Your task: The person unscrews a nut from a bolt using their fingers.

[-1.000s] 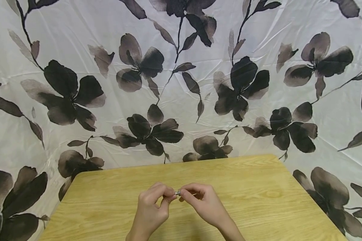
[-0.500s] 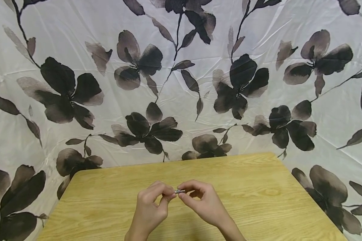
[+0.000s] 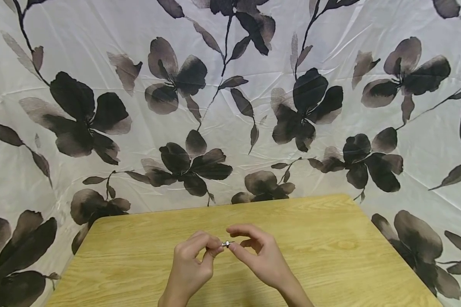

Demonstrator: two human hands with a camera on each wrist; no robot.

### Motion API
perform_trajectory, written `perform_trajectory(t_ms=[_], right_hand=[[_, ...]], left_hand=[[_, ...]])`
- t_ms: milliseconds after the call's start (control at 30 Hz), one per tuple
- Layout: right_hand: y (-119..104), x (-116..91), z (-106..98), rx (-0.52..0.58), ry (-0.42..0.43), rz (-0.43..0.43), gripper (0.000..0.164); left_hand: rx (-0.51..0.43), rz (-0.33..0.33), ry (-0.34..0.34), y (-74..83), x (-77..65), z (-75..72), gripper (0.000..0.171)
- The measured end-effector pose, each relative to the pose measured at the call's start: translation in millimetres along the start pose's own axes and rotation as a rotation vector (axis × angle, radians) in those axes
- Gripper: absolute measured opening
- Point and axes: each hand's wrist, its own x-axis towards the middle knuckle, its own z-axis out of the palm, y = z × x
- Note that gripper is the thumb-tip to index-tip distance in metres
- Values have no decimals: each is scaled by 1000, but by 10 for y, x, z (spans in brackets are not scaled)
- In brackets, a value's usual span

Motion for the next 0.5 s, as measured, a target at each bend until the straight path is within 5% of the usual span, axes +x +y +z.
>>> perform_trajectory(t_ms=[267,500], right_hand=[[-7,19,-27,-103,16,196,21],[2,21,-25,-90,-59,206,16]], left_hand=[[-1,19,6,13,12,-8,36],[-9,34,7,12,17,-5,37]])
